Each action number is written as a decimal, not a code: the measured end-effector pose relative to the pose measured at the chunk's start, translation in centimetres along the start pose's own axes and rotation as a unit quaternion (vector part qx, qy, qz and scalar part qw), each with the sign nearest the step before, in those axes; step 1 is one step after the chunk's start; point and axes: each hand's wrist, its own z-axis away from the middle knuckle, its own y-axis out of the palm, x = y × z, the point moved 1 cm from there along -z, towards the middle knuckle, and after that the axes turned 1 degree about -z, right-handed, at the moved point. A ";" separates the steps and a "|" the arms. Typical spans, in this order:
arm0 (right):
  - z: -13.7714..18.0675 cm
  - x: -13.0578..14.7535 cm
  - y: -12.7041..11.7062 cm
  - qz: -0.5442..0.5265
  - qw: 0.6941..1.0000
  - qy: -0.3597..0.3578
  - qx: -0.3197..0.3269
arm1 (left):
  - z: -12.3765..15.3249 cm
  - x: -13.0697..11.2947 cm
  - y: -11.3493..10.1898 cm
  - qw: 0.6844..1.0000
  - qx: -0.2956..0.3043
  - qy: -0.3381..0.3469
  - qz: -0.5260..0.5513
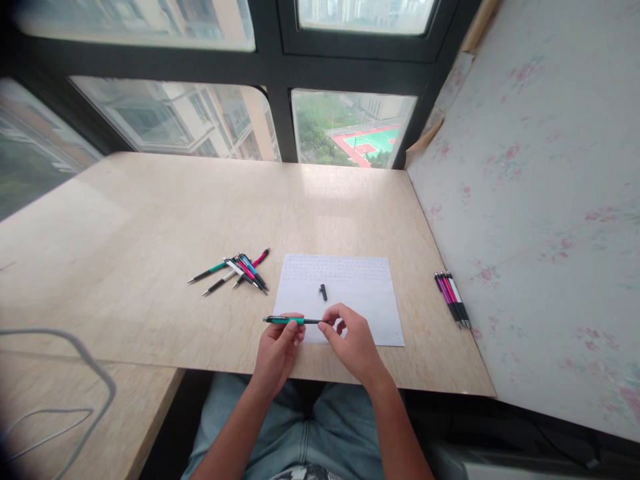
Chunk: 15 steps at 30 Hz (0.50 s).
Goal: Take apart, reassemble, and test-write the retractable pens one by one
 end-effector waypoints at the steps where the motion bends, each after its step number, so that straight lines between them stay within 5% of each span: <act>1: 0.0 0.0 0.0 -0.011 1.000 -0.002 -0.010 | -0.1 0.1 -0.1 1.000 0.004 0.001 0.003; 8: 0.1 -0.1 0.0 0.009 0.999 0.012 0.049 | -0.1 0.3 -0.4 1.000 0.028 0.003 -0.005; 15: 0.3 0.1 0.2 -0.029 1.000 -0.003 0.001 | -0.2 0.2 -0.3 1.000 0.020 -0.004 0.010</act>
